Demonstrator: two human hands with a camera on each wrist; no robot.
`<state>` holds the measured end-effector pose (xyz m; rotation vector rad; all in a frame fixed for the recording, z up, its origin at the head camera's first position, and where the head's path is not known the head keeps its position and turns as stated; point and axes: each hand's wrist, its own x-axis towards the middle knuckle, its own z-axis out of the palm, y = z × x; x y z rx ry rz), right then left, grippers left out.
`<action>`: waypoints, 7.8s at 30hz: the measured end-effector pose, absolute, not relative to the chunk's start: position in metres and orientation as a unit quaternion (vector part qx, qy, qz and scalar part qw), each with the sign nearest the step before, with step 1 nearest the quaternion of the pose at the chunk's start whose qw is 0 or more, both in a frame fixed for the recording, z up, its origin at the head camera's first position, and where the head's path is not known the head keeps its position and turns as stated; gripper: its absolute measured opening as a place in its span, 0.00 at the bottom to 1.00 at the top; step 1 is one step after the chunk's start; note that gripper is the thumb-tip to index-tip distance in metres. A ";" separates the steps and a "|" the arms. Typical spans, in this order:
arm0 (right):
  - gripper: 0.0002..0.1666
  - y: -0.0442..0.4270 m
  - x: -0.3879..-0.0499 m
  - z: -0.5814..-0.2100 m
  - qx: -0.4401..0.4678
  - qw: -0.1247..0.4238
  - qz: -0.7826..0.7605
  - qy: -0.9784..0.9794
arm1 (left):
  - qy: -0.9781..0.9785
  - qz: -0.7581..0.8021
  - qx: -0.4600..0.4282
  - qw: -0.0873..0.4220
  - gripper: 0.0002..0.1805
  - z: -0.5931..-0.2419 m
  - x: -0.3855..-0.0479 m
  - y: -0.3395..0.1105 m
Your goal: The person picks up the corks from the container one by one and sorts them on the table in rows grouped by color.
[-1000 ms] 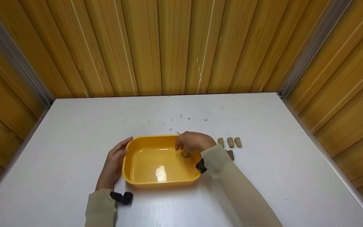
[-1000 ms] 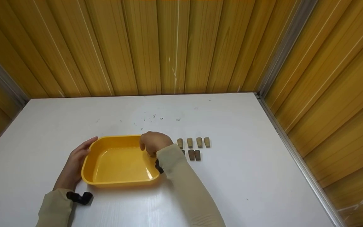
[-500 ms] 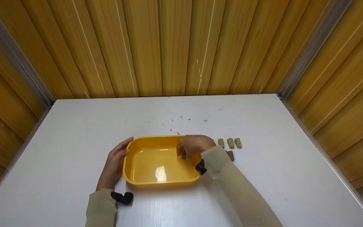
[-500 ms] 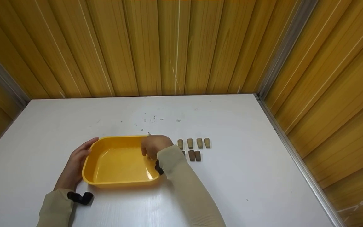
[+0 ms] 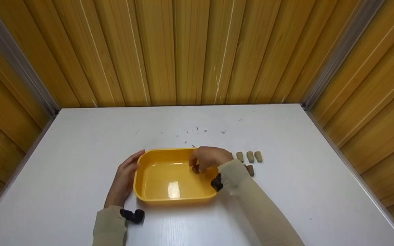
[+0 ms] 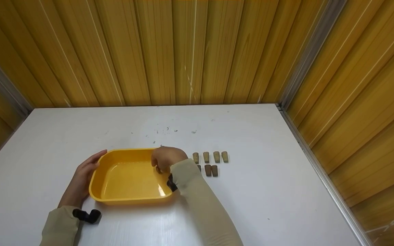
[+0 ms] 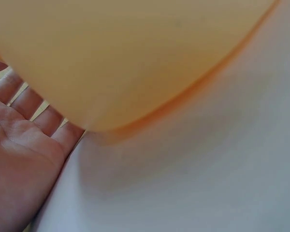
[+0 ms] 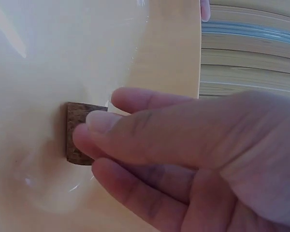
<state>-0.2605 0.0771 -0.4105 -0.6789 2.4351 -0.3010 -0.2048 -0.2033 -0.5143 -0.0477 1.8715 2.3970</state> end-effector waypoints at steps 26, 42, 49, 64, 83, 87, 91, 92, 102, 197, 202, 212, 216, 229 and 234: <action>0.06 0.060 -0.260 -0.416 -0.259 0.274 -0.068 0.924 | 0.604 0.795 -0.015 0.058 0.27 -0.513 -0.203 -0.205; 0.07 0.063 -0.264 -0.420 -0.294 0.278 -0.093 0.910 | 0.603 0.795 -0.017 0.054 0.27 -0.514 -0.205 -0.204; 0.05 0.064 -0.267 -0.419 -0.295 0.297 -0.109 0.902 | 0.597 0.801 -0.008 0.048 0.28 -0.515 -0.206 -0.204; 0.08 0.072 -0.267 -0.405 -0.322 0.291 -0.142 0.890 | 0.600 0.799 -0.003 0.049 0.28 -0.513 -0.205 -0.204; 0.12 0.093 -0.266 -0.389 -0.356 0.285 -0.216 0.863 | 0.594 0.803 -0.005 0.050 0.27 -0.514 -0.204 -0.204; 0.11 0.100 -0.266 -0.387 -0.358 0.275 -0.237 0.860 | 0.592 0.804 -0.007 0.051 0.27 -0.514 -0.204 -0.204; 0.10 0.108 -0.266 -0.386 -0.361 0.260 -0.252 0.860 | 0.594 0.803 -0.008 0.049 0.27 -0.514 -0.204 -0.205; 0.11 0.110 -0.266 -0.385 -0.359 0.257 -0.256 0.860 | 0.597 0.801 -0.007 0.047 0.27 -0.514 -0.204 -0.204; 0.14 0.131 -0.269 -0.387 -0.350 0.223 -0.317 0.853 | 0.595 0.803 -0.011 0.046 0.26 -0.513 -0.203 -0.204; 0.22 0.316 -0.243 -0.474 -0.085 0.136 -0.400 0.902 | 0.594 0.803 -0.015 0.049 0.28 -0.514 -0.203 -0.203; 0.22 0.316 -0.242 -0.474 -0.071 0.133 -0.385 0.911 | 0.593 0.803 -0.018 0.051 0.27 -0.514 -0.204 -0.203; 0.25 0.317 -0.242 -0.475 -0.077 0.129 -0.378 0.914 | 0.588 0.806 -0.015 0.057 0.27 -0.513 -0.203 -0.204; 0.25 0.317 -0.242 -0.474 -0.075 0.128 -0.379 0.914 | 0.585 0.809 -0.012 0.057 0.27 -0.512 -0.203 -0.204; 0.24 0.316 -0.241 -0.472 -0.073 0.128 -0.370 0.917 | 0.595 0.802 -0.008 0.048 0.28 -0.515 -0.206 -0.201; 0.25 0.317 -0.241 -0.473 -0.077 0.130 -0.375 0.915 | 0.594 0.803 -0.014 0.051 0.28 -0.514 -0.205 -0.202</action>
